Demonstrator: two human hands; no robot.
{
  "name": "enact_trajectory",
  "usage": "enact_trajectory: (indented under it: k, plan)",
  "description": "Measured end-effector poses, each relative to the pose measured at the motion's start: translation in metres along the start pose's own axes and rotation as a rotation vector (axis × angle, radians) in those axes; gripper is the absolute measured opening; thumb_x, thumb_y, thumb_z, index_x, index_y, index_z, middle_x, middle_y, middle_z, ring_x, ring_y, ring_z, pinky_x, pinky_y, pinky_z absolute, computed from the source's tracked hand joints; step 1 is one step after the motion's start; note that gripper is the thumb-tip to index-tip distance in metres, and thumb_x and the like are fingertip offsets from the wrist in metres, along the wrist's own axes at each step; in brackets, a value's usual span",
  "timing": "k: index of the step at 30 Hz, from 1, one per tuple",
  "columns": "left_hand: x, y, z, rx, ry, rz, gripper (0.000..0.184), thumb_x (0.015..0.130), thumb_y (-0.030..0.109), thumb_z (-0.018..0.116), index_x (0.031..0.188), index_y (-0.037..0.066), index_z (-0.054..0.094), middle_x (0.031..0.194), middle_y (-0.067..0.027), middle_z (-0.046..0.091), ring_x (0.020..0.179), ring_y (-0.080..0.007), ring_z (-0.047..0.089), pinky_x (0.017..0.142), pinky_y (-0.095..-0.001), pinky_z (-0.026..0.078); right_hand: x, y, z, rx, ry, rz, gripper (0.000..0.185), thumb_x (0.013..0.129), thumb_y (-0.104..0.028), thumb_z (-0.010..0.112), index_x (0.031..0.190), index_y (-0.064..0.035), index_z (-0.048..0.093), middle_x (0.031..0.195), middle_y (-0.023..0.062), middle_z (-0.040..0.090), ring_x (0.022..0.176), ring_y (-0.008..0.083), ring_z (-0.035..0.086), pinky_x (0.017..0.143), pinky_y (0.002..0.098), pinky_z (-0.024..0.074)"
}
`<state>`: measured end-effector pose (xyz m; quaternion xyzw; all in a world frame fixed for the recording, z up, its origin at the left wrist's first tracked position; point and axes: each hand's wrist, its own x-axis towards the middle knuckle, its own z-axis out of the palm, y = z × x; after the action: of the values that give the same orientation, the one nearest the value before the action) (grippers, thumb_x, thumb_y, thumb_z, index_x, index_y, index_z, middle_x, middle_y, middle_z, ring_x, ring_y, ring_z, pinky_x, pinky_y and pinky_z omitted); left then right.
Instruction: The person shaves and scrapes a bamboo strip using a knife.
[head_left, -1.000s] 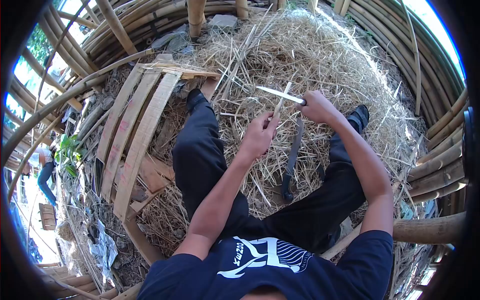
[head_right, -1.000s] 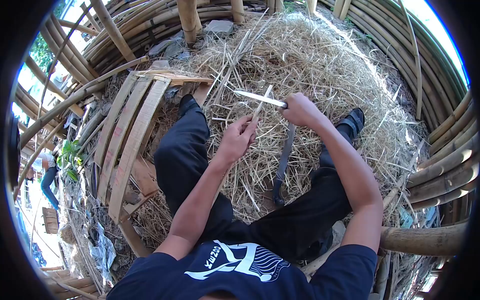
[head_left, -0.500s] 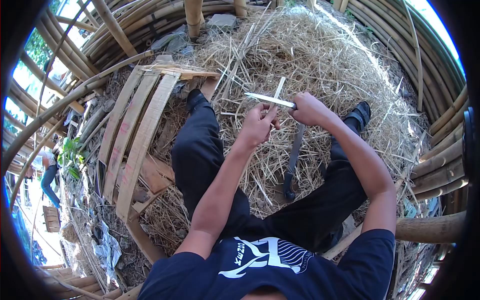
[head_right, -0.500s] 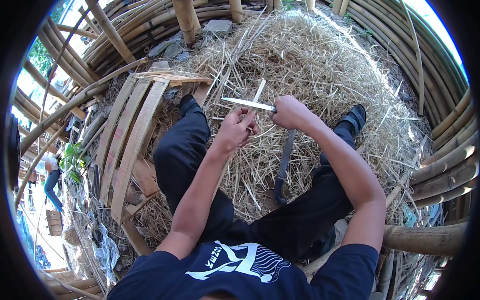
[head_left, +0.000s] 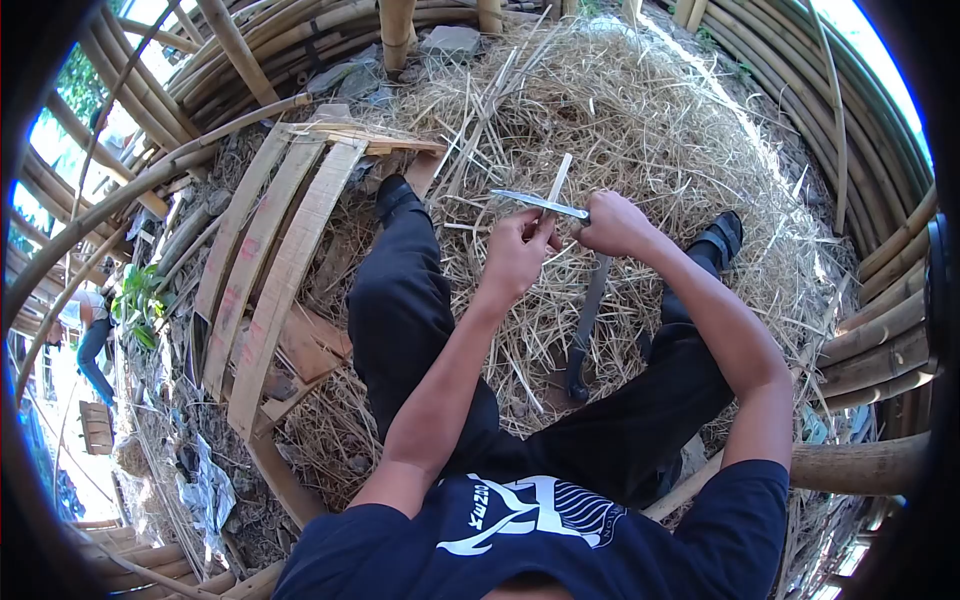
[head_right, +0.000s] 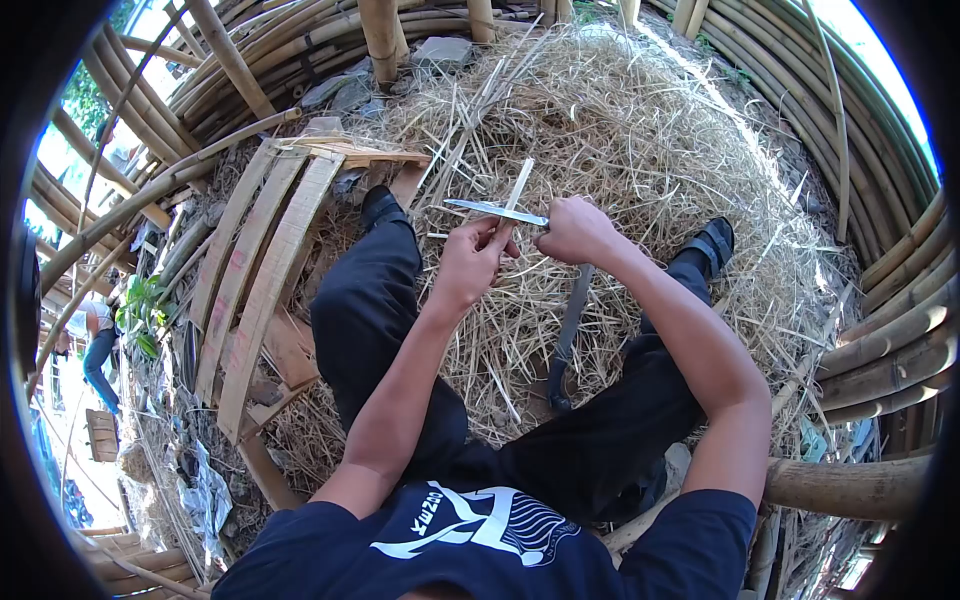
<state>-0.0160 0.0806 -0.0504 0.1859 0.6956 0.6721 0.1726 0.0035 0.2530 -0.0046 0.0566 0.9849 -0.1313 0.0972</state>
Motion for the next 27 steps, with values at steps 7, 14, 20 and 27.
enact_trajectory:
  k: [7,14,20,27]
  plan:
    - [-0.002,-0.008,0.001,-0.092,-0.028,-0.018,0.015,0.096,0.013,0.051,0.09,0.004,0.063,0.063,0.0039,0.05,0.046,-0.0015,0.035,0.039,-0.0199,0.025,0.01,-0.002,0.004,-0.016,0.022,0.062,0.026,0.067,-0.018,0.059,0.072,0.0064,0.064,0.077,0.0262,0.064,0.076,0.0389,0.065,0.074,0.0436,0.0532]
    - [-0.003,-0.013,0.003,-0.148,0.006,-0.152,0.017,0.097,0.015,0.05,0.088,0.003,0.06,0.062,0.0039,0.046,0.047,-0.002,0.035,0.039,-0.0185,0.027,0.033,0.014,0.009,-0.112,0.058,0.076,0.023,0.066,-0.02,0.062,0.073,0.0019,0.067,0.079,0.0233,0.066,0.076,0.0367,0.066,0.073,0.0422,0.0531]
    - [0.003,-0.011,-0.009,-0.243,-0.023,-0.202,0.017,0.097,0.014,0.049,0.097,0.002,0.061,0.062,0.0022,0.046,0.043,-0.0027,0.033,0.037,-0.0186,0.028,0.051,0.02,-0.004,-0.141,0.074,0.114,0.025,0.067,-0.021,0.062,0.077,0.001,0.068,0.083,0.0221,0.067,0.08,0.0355,0.066,0.075,0.0413,0.0529]
    - [-0.002,-0.002,-0.013,-0.229,-0.035,-0.254,0.019,0.098,0.014,0.048,0.107,0.001,0.058,0.063,0.0018,0.047,0.043,-0.0023,0.033,0.037,-0.0193,0.028,0.058,0.034,-0.006,-0.117,0.061,0.228,0.022,0.07,-0.02,0.059,0.077,-0.0005,0.068,0.085,0.0195,0.068,0.079,0.0325,0.067,0.076,0.0404,0.0534]
